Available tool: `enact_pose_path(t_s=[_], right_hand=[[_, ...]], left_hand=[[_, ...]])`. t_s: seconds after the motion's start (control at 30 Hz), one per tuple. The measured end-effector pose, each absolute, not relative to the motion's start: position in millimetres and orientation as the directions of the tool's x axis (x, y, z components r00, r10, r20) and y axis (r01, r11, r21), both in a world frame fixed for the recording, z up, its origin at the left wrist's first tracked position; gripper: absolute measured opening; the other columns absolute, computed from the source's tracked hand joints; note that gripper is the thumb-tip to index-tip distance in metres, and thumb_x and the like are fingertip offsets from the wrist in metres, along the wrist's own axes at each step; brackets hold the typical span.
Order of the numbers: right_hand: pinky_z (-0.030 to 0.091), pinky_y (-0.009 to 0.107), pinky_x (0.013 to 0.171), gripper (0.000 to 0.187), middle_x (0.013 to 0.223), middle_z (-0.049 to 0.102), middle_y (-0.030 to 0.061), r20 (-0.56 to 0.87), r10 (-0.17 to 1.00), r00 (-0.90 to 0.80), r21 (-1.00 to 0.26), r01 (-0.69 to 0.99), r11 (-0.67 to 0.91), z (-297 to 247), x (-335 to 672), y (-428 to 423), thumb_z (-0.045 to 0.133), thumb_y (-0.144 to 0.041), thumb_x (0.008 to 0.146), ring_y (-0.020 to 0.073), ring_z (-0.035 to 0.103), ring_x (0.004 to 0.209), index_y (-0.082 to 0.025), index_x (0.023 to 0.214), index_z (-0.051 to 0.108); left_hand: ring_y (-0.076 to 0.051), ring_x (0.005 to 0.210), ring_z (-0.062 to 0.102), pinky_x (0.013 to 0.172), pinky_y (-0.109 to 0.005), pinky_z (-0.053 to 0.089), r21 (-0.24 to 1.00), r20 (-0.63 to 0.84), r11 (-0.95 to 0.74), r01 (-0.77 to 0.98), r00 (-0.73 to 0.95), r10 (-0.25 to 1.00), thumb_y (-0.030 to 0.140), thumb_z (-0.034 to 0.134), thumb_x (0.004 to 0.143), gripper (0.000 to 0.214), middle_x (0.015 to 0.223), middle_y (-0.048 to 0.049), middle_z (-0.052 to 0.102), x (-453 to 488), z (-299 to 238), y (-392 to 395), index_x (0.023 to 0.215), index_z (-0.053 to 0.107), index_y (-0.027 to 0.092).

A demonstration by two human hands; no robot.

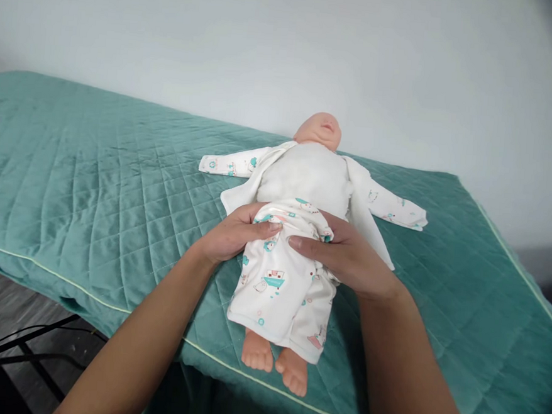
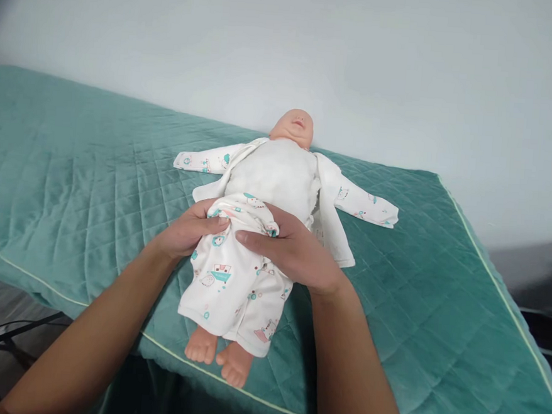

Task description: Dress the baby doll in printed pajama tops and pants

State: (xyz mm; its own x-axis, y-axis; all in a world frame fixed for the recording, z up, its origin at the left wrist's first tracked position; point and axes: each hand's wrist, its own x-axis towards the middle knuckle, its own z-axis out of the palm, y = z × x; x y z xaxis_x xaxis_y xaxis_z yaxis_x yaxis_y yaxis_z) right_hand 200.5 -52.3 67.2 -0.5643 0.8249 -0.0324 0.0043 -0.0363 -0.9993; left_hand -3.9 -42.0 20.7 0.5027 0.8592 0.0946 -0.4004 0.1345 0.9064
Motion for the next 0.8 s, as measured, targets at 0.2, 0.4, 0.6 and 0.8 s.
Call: enact_pose_path(t_s=[0.2,0.4,0.6,0.8], right_hand=[[0.055,0.033,0.084,0.041,0.106,0.076,0.002,-0.03,0.828,-0.56,-1.0,0.022,-0.022,66.0,201.2,-52.0,0.075,-0.029,0.086,0.0225,0.069,0.104,-0.025,0.126,0.069],[0.056,0.036,0.084,0.042,0.105,0.076,0.0027,-0.045,0.842,-0.537,-0.999,0.033,-0.032,63.3,201.3,-53.0,0.075,-0.03,0.085,0.0242,0.069,0.104,-0.024,0.126,0.068],[0.056,0.035,0.083,0.043,0.105,0.076,0.0032,-0.047,0.833,-0.551,-0.999,0.039,-0.031,64.7,200.5,-51.5,0.075,-0.03,0.085,0.0237,0.069,0.104,-0.024,0.127,0.068],[0.055,0.037,0.083,0.047,0.109,0.075,0.0053,-0.049,0.848,-0.528,-0.996,0.093,0.0,62.6,198.6,-50.3,0.075,-0.038,0.082,0.0233,0.069,0.099,-0.021,0.125,0.068]], left_hand=[[-0.016,0.073,0.069,0.067,-0.025,0.053,0.911,0.084,0.137,-0.39,0.498,0.863,0.04,0.079,0.08,0.037,0.088,-0.0062,0.076,-4.4,19.4,-41.4,0.108,0.076,0.016],[-0.02,0.074,0.07,0.069,-0.029,0.054,0.923,0.03,0.147,-0.354,0.449,0.893,0.042,0.081,0.076,0.04,0.087,-0.0067,0.077,-4.9,19.8,-42.8,0.107,0.076,0.017],[-0.02,0.072,0.069,0.067,-0.029,0.053,0.918,-0.001,0.171,-0.357,0.429,0.903,0.042,0.084,0.072,0.042,0.083,-0.0062,0.076,-4.9,20.3,-43.9,0.104,0.076,0.016],[-0.018,0.07,0.067,0.067,-0.028,0.05,0.904,-0.011,0.155,-0.398,0.34,0.94,0.04,0.083,0.072,0.039,0.082,-0.0053,0.074,2.9,30.8,-60.9,0.101,0.075,0.015]])
